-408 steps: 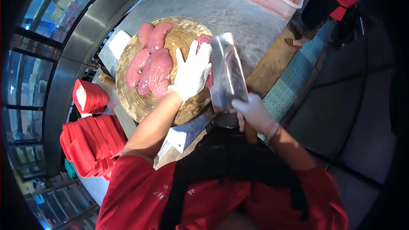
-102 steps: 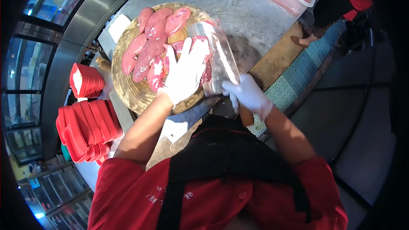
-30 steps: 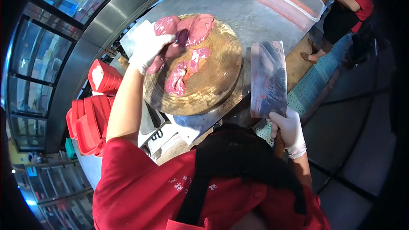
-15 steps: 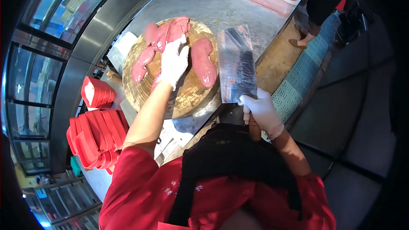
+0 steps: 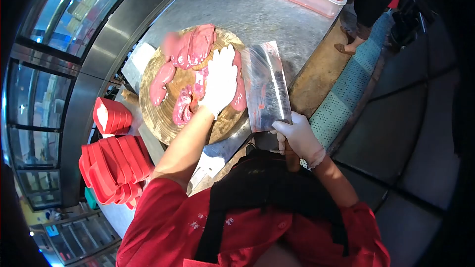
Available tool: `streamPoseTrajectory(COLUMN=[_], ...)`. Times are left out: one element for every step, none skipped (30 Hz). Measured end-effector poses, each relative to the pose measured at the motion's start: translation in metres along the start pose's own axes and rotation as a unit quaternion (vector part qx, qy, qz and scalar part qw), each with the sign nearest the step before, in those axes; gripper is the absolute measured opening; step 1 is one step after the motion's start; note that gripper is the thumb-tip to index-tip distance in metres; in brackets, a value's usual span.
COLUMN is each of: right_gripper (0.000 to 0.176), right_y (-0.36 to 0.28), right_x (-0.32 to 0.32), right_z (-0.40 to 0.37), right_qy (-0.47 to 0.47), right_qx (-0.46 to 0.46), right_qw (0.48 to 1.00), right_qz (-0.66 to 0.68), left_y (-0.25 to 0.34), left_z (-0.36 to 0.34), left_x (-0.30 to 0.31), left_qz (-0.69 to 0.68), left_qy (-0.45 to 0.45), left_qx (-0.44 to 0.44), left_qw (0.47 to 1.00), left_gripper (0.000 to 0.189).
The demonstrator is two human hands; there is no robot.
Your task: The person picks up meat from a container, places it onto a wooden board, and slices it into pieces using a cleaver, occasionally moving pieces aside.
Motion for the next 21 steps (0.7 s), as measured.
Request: streamPoseTrajectory(right_gripper=[0.016, 0.016, 0.017, 0.017, 0.017, 0.017, 0.017, 0.019, 0.022, 0.022, 0.023, 0.023, 0.023, 0.023, 0.023, 0.022, 0.021, 0.021, 0.021, 0.021, 0.022], right_y=[0.0, -0.001, -0.003, -0.004, -0.004, -0.004, -0.005, -0.005, -0.007, -0.008, -0.01, -0.012, -0.014, -0.019, -0.024, -0.026, -0.028, -0.037, -0.039, -0.047, -0.052], right_x=[0.0, 0.001, 0.002, 0.003, 0.004, 0.005, 0.005, 0.006, 0.006, 0.006, 0.006, 0.006, 0.005, 0.003, 0.001, 0.0, 0.0, -0.001, -0.003, -0.005, -0.007], right_z=[0.001, 0.003, 0.005, 0.006, 0.008, 0.009, 0.011, 0.012, 0.013, 0.014, 0.015, 0.018, 0.023, 0.032, 0.043, 0.059, 0.076, 0.09, 0.104, 0.112, 0.114], right_qy=[-0.001, 0.002, 0.004, 0.0, 0.007, 0.015, 0.01, 0.004, -0.001, -0.003, -0.008, -0.012, -0.013, -0.015, -0.017, -0.032, -0.04, -0.062, -0.068, -0.068, -0.068], right_qx=[-0.002, 0.001, 0.003, -0.001, -0.008, -0.015, -0.019, -0.011, -0.003, -0.006, 0.001, 0.008, 0.006, 0.026, 0.046, 0.073, 0.043, 0.056, 0.056, 0.062, 0.069], right_qw=[1.0, 1.0, 1.0, 1.0, 1.0, 1.0, 1.0, 1.0, 1.0, 1.0, 1.0, 1.0, 1.0, 0.999, 0.999, 0.997, 0.998, 0.996, 0.994, 0.994, 0.993], right_qz=[0.001, 0.005, 0.007, 0.005, 0.009, 0.015, 0.014, 0.003, -0.006, -0.006, -0.013, -0.02, -0.018, -0.017, -0.016, -0.014, -0.01, 0.016, 0.059, 0.062, 0.063], left_y=[-0.001, -0.001, -0.001, -0.002, -0.002, 0.0, 0.002, 0.004, 0.005, 0.003, 0.003, 0.003, 0.003, 0.003, 0.004, 0.004, 0.004, 0.005, 0.006, 0.008, 0.009], left_z=[0.0, 0.0, 0.0, 0.0, -0.001, -0.001, -0.001, -0.001, -0.002, -0.002, -0.003, -0.002, -0.001, -0.002, -0.002, -0.002, -0.002, -0.002, -0.002, -0.002, -0.002], left_x=[-0.001, -0.001, -0.001, -0.001, -0.001, 0.001, 0.003, 0.004, 0.003, 0.002, 0.001, 0.001, 0.0, 0.0, 0.0, 0.001, 0.002, 0.002, 0.001, 0.002, 0.002], left_qz=[0.001, 0.008, 0.015, 0.016, 0.012, 0.008, 0.011, 0.018, 0.025, 0.026, 0.024, 0.022, 0.022, 0.025, 0.028, 0.029, 0.022, 0.014, 0.014, 0.015, 0.016], left_qy=[-0.001, 0.002, 0.006, 0.007, 0.008, 0.009, 0.009, 0.004, -0.002, -0.004, 0.005, 0.013, 0.01, 0.009, 0.008, 0.005, 0.0, -0.006, -0.012, -0.002, 0.009], left_qx=[0.002, -0.001, -0.002, 0.004, -0.005, -0.015, -0.009, -0.005, -0.003, 0.0, -0.011, -0.022, -0.021, -0.025, -0.03, -0.03, -0.033, -0.036, -0.037, -0.046, -0.053], left_qw=[1.0, 1.0, 1.0, 1.0, 1.0, 1.0, 1.0, 1.0, 1.0, 1.0, 1.0, 0.999, 0.999, 0.999, 0.999, 0.999, 0.999, 0.999, 0.999, 0.999, 0.998], left_gripper=[0.061, 0.06, 0.06, 0.06, 0.06, 0.059, 0.059, 0.059, 0.058, 0.058, 0.058, 0.058, 0.058, 0.058, 0.058, 0.058, 0.059, 0.059, 0.059, 0.059, 0.059])
Point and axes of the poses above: each hand's wrist, its own z-axis towards the middle knuckle, its own x-axis out of the back of the hand, y = z × x, the point moved 5 cm from there along z, towards the middle knuckle, and after that the axes turned 5 degrees about y, right-handed, at the moved point
